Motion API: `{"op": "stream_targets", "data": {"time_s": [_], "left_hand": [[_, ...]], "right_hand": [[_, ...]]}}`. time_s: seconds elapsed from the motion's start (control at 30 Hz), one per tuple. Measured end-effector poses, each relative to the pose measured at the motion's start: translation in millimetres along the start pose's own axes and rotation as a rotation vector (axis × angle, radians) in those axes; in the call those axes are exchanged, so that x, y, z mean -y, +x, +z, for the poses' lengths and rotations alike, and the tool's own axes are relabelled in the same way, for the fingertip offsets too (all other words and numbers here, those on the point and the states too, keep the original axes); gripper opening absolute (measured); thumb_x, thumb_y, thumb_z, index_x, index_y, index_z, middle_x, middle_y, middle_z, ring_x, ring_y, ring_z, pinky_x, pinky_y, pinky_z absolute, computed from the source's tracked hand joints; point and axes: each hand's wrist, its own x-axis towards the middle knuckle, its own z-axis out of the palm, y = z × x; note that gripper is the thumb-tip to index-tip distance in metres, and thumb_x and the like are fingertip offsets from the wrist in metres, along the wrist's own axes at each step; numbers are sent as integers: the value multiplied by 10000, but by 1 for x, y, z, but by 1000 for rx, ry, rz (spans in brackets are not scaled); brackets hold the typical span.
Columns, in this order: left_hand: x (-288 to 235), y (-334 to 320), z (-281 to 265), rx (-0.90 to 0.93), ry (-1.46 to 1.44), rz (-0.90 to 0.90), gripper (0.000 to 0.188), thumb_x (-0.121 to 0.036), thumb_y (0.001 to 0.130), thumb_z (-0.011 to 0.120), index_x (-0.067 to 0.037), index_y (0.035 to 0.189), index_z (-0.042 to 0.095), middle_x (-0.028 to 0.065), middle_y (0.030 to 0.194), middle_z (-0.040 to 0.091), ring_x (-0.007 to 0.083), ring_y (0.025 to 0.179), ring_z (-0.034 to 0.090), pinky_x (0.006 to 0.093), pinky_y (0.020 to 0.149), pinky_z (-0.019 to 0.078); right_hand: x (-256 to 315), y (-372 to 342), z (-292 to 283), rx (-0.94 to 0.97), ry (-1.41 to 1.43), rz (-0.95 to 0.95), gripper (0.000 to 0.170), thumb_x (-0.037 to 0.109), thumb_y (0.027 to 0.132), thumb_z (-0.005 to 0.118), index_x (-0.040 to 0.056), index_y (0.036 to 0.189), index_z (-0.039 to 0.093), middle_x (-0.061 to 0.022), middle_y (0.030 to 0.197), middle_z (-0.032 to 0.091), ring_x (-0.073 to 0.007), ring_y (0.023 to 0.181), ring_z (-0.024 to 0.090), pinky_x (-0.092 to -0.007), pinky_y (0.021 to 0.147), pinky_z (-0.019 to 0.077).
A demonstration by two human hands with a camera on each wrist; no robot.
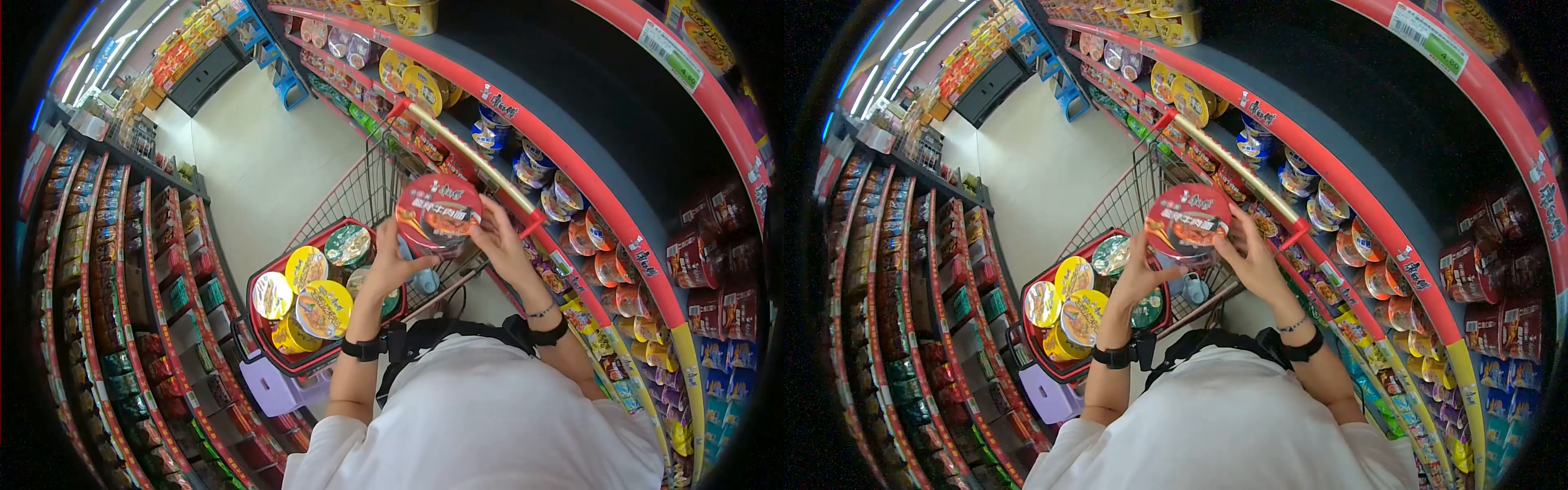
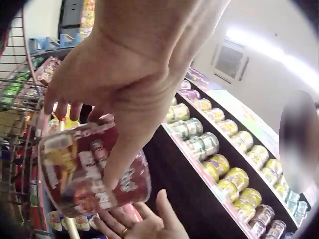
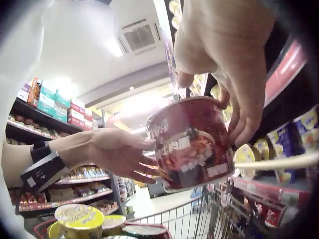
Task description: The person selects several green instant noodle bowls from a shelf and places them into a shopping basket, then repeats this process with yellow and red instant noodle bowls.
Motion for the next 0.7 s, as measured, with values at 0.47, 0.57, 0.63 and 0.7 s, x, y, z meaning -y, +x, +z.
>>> {"op": "stream_targets", "data": {"time_s": [0.47, 0.57, 0.63, 0.7], "left_hand": [[165, -35, 50, 154, -326, -997, 433, -237, 883, 624, -38, 1227, 453, 80, 1043, 610, 174, 852, 634, 304, 722, 535], [140, -31, 60, 157, -206, -981, 394, -253, 903, 592, -24, 1207, 492, 68, 903, 613, 180, 760, 629, 316, 649, 533], [183, -34, 73, 225, -101, -967, 356, -254, 916, 572, -22, 1182, 525, 68, 875, 615, 176, 730, 618, 310, 620, 520], [176, -31, 74, 309, -52, -952, 299, -258, 949, 515, -20, 1105, 607, 68, 844, 622, 161, 660, 582, 295, 541, 471]], "right_hand": [[-130, -23, 23, 477, -1093, 301, 482, 406, 852, 565, 36, 1157, 611, -212, 1073, 613, -372, 1059, 568, -529, 1013, 300], [-142, -33, 27, 570, -1297, 253, 397, 395, 856, 551, 57, 1023, 675, -181, 1049, 629, -346, 1024, 588, -507, 1003, 298], [-159, -36, 25, 618, -1291, 243, 347, 377, 862, 542, 82, 967, 691, -148, 1033, 652, -308, 985, 609, -456, 1005, 293], [-160, -40, 20, 572, -1215, 163, 332, 356, 865, 554, 77, 985, 687, -147, 1020, 658, -311, 976, 613, -445, 983, 333]]}}
